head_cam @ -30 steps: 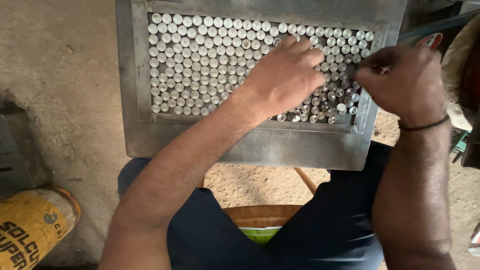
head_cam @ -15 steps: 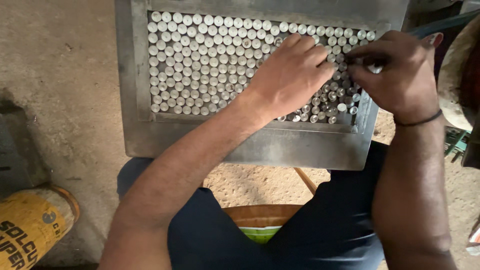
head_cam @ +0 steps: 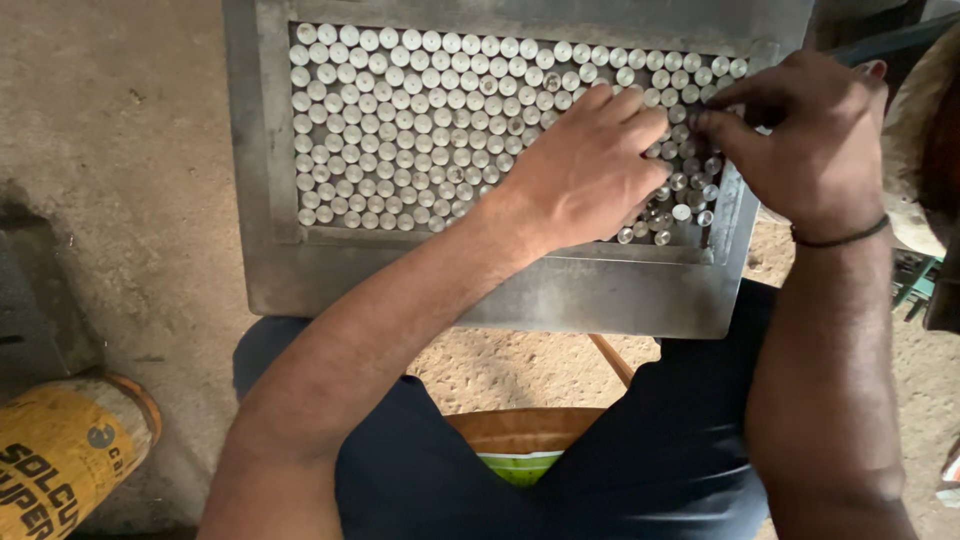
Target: The person wipes their hands with a green cloth, places a rectangular metal tray on their lap, and pours small metal caps from a perforated bowl onto the tray. They then arrange the caps one by one into a neat grid pattern across the tray, filling it row by row.
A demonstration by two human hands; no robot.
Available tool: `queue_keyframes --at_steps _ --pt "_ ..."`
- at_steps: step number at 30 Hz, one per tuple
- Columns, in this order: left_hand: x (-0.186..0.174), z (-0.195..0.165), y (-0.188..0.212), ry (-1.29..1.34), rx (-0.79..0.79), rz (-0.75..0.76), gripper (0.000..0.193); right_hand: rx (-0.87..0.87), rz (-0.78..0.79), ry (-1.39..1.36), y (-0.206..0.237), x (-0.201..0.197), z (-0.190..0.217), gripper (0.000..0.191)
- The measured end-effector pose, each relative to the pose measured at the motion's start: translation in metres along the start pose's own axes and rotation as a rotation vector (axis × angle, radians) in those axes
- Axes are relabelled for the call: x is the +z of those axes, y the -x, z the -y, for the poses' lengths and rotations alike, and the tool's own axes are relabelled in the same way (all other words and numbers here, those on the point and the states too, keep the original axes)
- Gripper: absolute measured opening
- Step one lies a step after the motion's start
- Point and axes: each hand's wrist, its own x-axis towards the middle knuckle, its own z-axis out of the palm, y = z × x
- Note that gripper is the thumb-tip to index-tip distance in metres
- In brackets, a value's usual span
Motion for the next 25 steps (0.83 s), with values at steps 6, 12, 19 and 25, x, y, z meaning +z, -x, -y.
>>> queue_keyframes --at_steps 6,12,19,25 --pt "0.008 0.002 -0.002 -0.039 -0.031 0.018 0.011 -0.016 0.270 -0.148 0.003 -0.011 0.002 0.026" --pt "-0.002 0.003 0.000 -0.027 -0.032 0.035 0.012 -0.038 0.207 -0.013 0.011 -0.004 -0.005 0.016" --pt "0.007 0.000 -0.002 -0.052 -0.020 -0.030 0.011 -0.009 0.117 -0.084 0.007 -0.002 -0.003 0.017" --pt "0.012 0.008 0.015 -0.031 -0.041 -0.041 0.012 0.133 0.266 0.094 0.005 -0.011 0.008 0.027"
